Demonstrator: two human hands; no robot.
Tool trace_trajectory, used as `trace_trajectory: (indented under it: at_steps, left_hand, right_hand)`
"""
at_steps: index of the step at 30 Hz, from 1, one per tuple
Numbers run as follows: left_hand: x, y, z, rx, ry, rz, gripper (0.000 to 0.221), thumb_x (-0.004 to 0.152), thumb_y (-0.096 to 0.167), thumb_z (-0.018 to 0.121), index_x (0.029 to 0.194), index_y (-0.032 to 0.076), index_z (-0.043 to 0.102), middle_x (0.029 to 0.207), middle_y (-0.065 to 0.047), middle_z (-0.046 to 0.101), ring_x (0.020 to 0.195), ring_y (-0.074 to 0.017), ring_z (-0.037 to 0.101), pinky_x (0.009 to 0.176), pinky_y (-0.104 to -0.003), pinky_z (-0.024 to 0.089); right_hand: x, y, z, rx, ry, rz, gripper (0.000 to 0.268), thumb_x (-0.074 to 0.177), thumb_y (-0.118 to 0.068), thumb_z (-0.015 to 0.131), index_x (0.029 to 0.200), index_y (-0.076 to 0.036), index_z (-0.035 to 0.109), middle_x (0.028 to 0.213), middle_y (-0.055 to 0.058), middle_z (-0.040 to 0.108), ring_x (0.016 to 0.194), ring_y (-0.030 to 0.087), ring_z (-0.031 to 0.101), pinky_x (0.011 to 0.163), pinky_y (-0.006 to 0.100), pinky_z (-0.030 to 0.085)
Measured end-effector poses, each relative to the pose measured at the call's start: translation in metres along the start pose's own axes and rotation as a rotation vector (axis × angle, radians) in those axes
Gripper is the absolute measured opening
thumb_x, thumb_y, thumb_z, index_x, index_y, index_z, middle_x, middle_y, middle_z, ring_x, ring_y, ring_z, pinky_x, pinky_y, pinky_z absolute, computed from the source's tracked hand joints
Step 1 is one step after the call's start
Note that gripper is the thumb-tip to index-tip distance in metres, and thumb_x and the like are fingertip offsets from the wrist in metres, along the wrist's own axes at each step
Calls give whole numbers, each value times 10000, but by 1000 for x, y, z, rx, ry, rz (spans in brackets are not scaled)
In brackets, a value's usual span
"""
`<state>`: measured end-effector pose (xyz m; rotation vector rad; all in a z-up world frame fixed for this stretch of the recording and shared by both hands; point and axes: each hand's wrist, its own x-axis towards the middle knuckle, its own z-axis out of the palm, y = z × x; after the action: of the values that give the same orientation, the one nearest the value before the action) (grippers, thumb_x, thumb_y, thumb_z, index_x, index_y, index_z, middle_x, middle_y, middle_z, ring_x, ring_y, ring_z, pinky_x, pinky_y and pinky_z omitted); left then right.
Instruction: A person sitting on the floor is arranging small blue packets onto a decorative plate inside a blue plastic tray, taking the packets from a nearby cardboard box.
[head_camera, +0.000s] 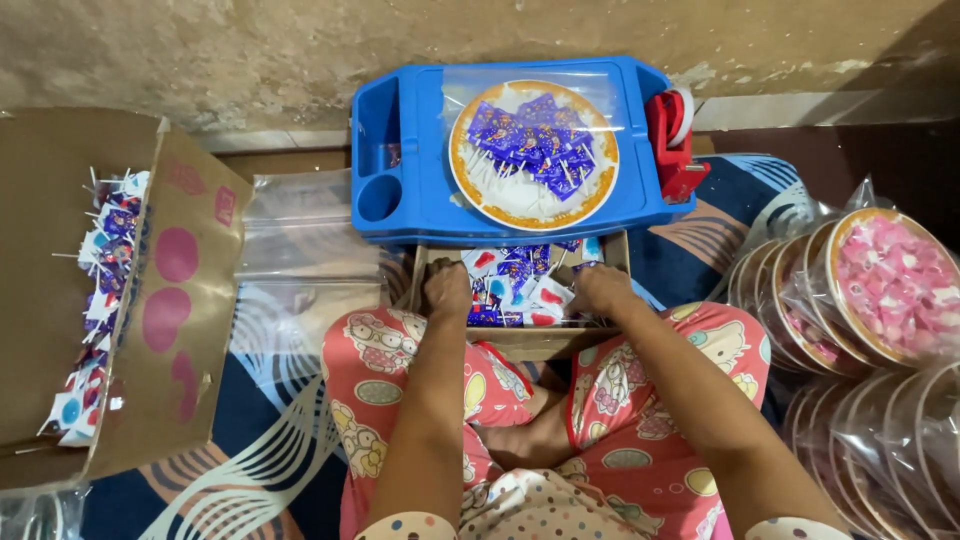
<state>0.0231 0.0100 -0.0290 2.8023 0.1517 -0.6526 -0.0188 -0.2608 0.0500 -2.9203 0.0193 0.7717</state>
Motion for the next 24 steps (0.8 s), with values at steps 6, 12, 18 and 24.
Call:
trace_trajectory:
  at_steps: [6,12,18,24]
  left_hand:
    - [-23,6,-21,6,10,48,314,922,57,600,1203,43,741,1215,-180,744,1223,-346,668,966,-513,567]
    - [-6,-5,13,-34,24,94,404,930,87,632,1328,18,654,1314,-182,677,1332,-361,551,1040,-538,522]
    - [-54,1,-27,-54,37,146,392,973,76,571,1360,73,631,1285,-140,676,1264,-363,608,999,-559,553]
    - [-111,-9,-75,-121,104,133,194,898,25,646,1042,19,777,1029,-223,775,1040,-430,742,845,-530,616]
  right_hand:
    - [-26,-24,-6,-59,-100,-74,292,831,-348,754,992,-112,814,1046,166,782,1064,400,741,918,525,590]
    - [-1,-2,13,-11,-74,-80,240,808,-361,782,938,-165,835,1039,152,793,1043,395,749,912,513,590]
    - [-34,-6,-18,29,-10,-124,280,888,-406,663,997,-221,842,1058,139,798,1054,395,736,956,535,571]
    - [-101,5,-69,403,99,-421,181,853,-207,733,977,-132,842,1001,249,777,1001,488,703,887,610,549]
